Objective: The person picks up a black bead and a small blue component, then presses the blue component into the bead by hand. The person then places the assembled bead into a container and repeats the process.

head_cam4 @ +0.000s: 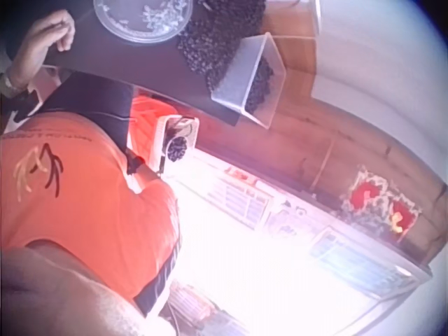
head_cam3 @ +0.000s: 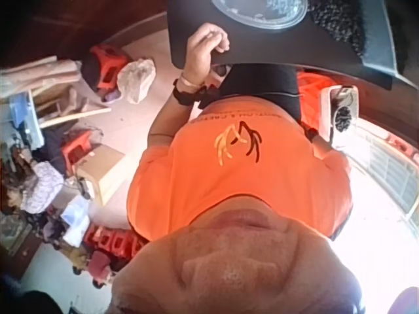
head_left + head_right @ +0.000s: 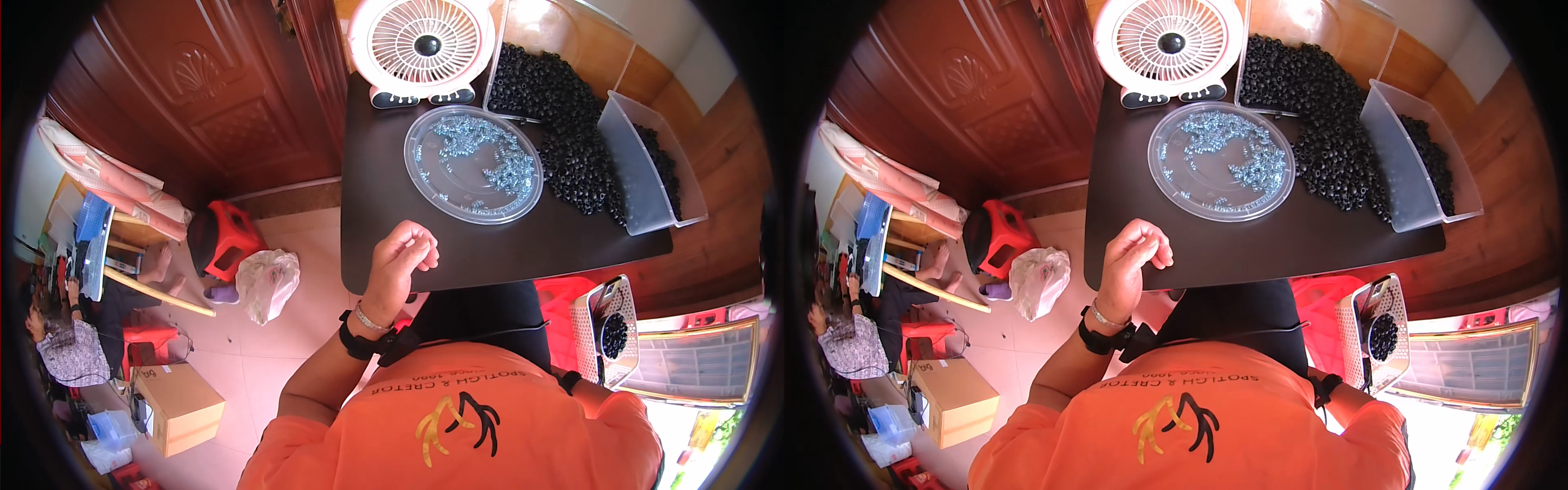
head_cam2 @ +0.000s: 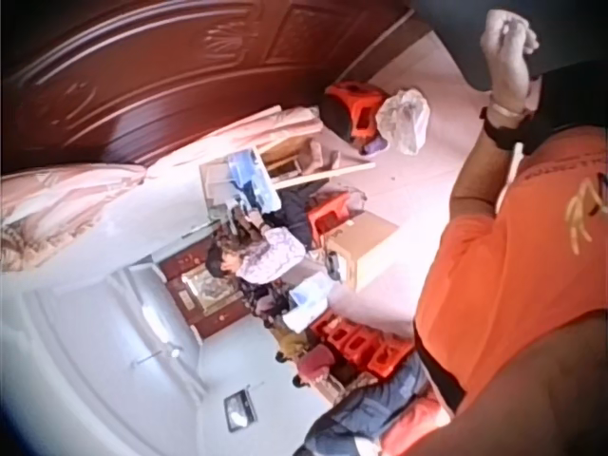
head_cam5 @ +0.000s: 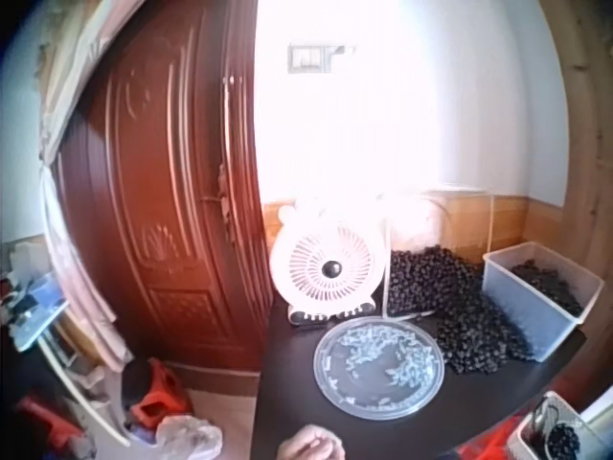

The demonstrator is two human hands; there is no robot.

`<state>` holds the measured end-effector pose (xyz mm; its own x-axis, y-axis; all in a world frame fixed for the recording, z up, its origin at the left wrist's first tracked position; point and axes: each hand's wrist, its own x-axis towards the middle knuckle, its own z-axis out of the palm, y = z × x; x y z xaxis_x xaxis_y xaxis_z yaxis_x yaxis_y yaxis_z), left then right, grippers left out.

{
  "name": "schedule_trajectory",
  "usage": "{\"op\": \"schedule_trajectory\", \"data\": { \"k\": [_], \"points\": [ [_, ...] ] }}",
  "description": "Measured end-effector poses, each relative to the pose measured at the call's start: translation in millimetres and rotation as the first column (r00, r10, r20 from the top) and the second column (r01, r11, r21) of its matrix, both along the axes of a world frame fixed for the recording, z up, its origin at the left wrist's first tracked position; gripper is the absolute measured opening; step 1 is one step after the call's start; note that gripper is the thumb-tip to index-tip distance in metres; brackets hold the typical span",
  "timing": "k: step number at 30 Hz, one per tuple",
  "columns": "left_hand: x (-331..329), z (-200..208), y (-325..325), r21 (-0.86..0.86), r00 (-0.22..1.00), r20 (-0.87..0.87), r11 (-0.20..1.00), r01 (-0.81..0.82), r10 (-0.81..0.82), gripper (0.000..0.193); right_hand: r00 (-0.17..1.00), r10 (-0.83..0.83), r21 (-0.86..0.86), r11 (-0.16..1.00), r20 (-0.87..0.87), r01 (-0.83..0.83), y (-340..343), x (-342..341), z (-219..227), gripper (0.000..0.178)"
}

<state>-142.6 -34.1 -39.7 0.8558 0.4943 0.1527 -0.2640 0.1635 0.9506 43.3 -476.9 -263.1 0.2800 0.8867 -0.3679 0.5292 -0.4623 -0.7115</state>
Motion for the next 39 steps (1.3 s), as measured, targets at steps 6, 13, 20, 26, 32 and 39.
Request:
{"op": "schedule_trajectory", "data": {
  "k": [6, 13, 20, 26, 32, 39],
  "points": [
    [1.2, 0.7, 0.5, -0.012, 1.0, 0.018, 1.0, -0.003, 0.004, 0.016, 1.0, 0.014, -0.02, 1.0, -0.022, -0.014, -8.8, -1.4, 1.0, 0.012],
    [-1.3, 1.2, 0.1, -0.039, 1.0, 0.021, 0.999, -0.004, 0.005, 0.016, 0.999, 0.028, -0.05, 0.998, -0.041, -0.03, -17.5, -2.1, 6.3, 0.012],
    [-1.9, 0.9, 0.0, -0.014, 1.0, 0.004, 1.0, 0.018, -0.018, 0.017, 0.997, 0.045, -0.076, 0.996, -0.063, -0.049, -20.6, -1.9, 11.8, 0.013],
    [-2.7, -0.8, -0.9, -0.047, 0.998, 0.039, 0.998, 0.046, -0.044, 0.018, 0.994, 0.062, -0.097, 0.993, -0.093, -0.071, -18.9, -5.3, 12.3, 0.013],
    [-1.9, -0.3, 1.0, -0.041, 0.998, 0.023, 0.997, 0.065, -0.064, 0.018, 0.99, 0.076, -0.12, 0.989, -0.122, -0.091, -16.0, -4.3, 14.4, 0.014],
    [-3.7, -0.1, 1.9, -0.059, 0.996, 0.044, 0.995, 0.076, -0.073, 0.018, 0.982, 0.089, -0.161, 0.98, -0.166, -0.116, -20.1, -7.5, 18.1, 0.014]
  ]
}}
